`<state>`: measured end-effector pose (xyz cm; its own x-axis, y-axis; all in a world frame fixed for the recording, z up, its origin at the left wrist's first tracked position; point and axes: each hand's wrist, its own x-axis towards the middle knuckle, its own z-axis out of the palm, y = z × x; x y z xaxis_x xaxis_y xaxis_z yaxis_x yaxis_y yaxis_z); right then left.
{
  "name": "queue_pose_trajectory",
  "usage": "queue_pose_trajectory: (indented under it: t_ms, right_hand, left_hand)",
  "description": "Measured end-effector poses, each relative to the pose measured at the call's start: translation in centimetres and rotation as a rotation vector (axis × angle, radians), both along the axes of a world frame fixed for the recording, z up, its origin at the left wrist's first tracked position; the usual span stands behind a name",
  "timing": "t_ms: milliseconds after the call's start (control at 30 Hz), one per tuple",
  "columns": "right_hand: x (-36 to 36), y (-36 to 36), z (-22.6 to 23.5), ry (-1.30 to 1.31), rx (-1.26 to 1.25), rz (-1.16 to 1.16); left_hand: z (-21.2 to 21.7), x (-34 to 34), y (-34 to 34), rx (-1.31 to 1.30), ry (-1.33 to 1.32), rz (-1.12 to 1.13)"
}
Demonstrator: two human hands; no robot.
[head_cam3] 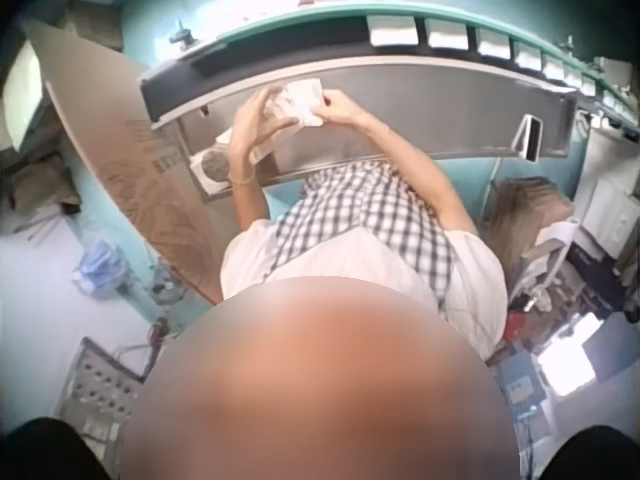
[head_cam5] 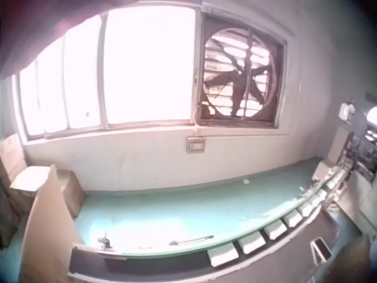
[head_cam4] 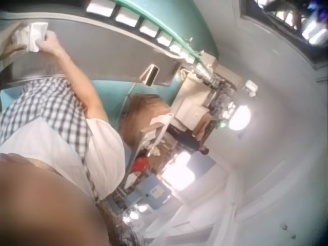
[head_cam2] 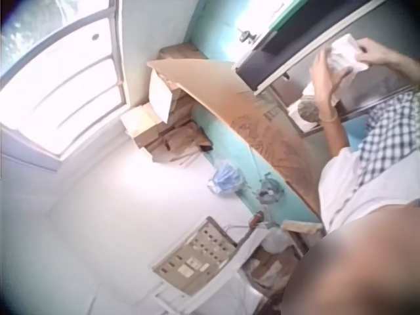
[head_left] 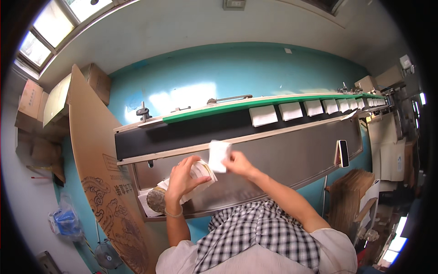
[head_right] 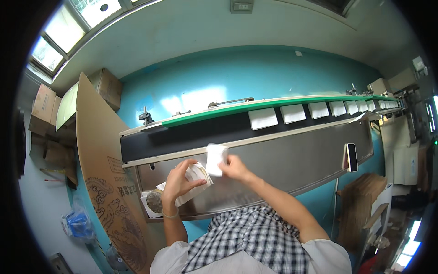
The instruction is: Transferring stacks of tissue or paper products from a production machine onto a conveyor rack for packaging.
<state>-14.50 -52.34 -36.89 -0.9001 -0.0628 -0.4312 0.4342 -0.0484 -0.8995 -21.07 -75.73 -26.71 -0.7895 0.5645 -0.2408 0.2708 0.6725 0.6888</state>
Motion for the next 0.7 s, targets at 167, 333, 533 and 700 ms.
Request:
queue_pose_trajectory:
  t_ms: [167,333,533,700]
  right_hand:
    - [-3.5,0.4,2.9,-0.154,-0.137,-0.308]
    - [-0.5,-6.0,4.4,0.401,0.527,0.102]
    - [-1.2,-5.3,2.4,0.024,0.013,0.057]
    - [0.6,-3.5,1.8,-0.035,-0.054,0.11]
  left_hand:
    - [0.1,1.5,0.5,0.021,0.35,0.053]
    - [1.9,5.2,0.4,0.09,0.589,0.271]
    - [-0.2,13.9,-1.8,0.226,0.231,0.829]
    - [-1.5,15.9,-0.7,0.069,0.538,1.032]
